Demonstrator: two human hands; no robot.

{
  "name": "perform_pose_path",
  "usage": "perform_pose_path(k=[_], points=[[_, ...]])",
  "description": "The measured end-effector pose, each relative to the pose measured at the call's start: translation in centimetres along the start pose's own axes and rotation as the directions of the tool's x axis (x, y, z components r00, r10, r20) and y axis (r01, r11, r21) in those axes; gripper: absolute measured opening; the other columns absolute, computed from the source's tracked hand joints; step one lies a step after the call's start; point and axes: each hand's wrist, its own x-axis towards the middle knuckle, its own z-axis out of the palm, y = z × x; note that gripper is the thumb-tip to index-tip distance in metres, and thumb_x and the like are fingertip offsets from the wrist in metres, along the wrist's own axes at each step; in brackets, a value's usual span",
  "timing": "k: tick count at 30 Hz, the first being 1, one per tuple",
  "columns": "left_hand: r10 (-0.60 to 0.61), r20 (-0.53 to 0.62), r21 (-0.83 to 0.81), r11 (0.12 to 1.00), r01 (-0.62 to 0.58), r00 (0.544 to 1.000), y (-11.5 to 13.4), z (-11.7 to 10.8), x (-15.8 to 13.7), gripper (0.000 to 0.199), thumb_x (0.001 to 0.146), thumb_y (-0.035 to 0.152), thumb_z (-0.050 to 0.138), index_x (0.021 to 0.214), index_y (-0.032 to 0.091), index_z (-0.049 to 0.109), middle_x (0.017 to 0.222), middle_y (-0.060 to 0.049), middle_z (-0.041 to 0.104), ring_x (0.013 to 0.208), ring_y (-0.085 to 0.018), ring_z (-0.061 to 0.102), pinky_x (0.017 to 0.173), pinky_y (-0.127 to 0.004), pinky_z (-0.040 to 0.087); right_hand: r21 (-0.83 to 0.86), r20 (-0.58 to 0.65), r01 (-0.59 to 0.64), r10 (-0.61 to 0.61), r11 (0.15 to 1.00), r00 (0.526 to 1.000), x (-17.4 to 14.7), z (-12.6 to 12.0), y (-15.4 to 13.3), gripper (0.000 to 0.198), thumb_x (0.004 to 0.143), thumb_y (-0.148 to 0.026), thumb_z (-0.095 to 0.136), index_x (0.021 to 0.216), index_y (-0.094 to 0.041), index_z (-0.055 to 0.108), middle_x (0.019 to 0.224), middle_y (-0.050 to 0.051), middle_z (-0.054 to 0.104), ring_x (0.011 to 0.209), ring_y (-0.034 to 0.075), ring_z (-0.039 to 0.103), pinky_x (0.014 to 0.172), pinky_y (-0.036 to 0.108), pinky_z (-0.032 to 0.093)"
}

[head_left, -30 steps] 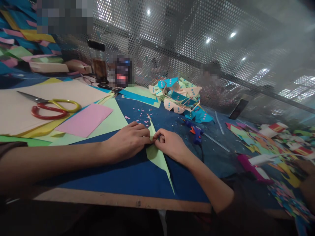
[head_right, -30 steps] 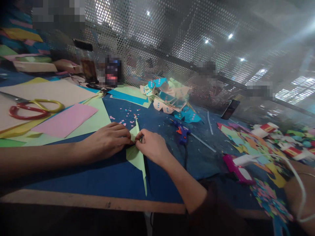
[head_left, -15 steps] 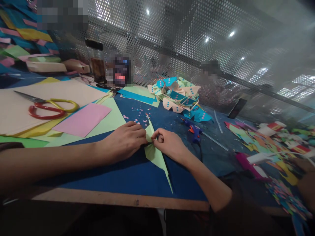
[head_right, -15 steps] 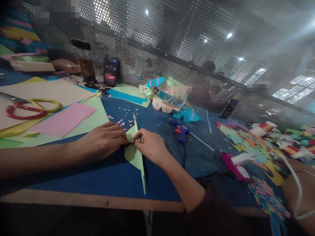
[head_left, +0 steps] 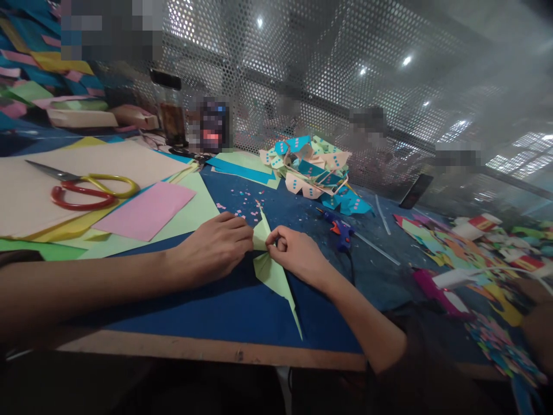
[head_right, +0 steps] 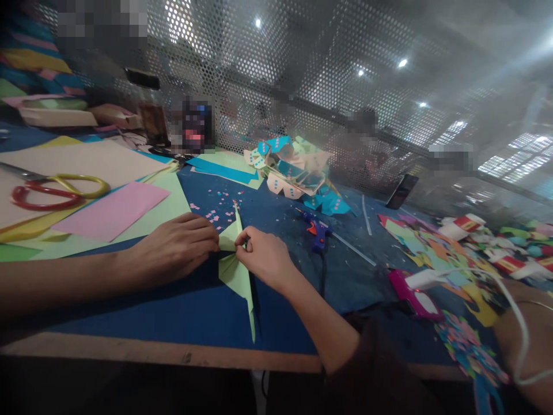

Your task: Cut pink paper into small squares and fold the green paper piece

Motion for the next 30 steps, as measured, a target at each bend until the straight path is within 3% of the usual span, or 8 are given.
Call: perform_pose_path(k=[9,14,20,30], points=[[0.006,-0.022,-0.058,0.998,-0.007,1.0,-0.05,0.19,0.07,0.022,0.092,0.011,0.046,0.085,0.018,0.066,0.086,-0.007,0.067,0.087,-0.022,0.057,0.079,-0.035,0.04,-0.02,0.003,-0.003,0.003,1.0,1.0,0.02,0.08,0.12,0.009,0.085,-0.022,0.056,0.09,-0.024,0.063,0.06,-0.006,0.059,0.06,0.013,0.054,0.055,0.025,0.027],[0.017,0.007,-0.053,0.998,-0.017,1.0,0.01,-0.03,0.21,0.024,0.093,0.011,0.043,0.085,0.017,0.065,0.084,-0.007,0.067,0.084,-0.022,0.056,0.079,-0.036,0.041,-0.067,-0.003,-0.046,0.046,0.997,0.999,0.08,0.08,-0.31,0.01,0.086,-0.034,0.059,0.089,-0.025,0.063,0.063,-0.004,0.062,0.061,0.014,0.055,0.055,0.026,0.026],[0.047,0.026,-0.033,0.998,-0.046,0.999,-0.16,0.2,0.24,0.025,0.094,0.012,0.043,0.1,0.019,0.066,0.088,-0.006,0.067,0.084,-0.022,0.057,0.078,-0.036,0.041,-0.094,-0.028,-0.086,0.084,0.992,0.996,0.28,0.23,-0.49,0.01,0.082,-0.034,0.063,0.089,-0.026,0.063,0.066,-0.002,0.064,0.063,0.016,0.057,0.056,0.027,0.026],[0.072,0.028,-0.052,0.996,-0.07,0.997,-0.34,0.08,0.38,0.028,0.095,0.014,0.041,0.084,0.019,0.067,0.083,-0.006,0.067,0.084,-0.022,0.056,0.079,-0.036,0.042,-0.03,-0.017,-0.05,0.05,0.998,0.999,0.05,-0.05,-0.52,0.006,0.082,-0.028,0.06,0.087,-0.025,0.062,0.062,-0.005,0.062,0.059,0.013,0.053,0.053,0.026,0.022]])
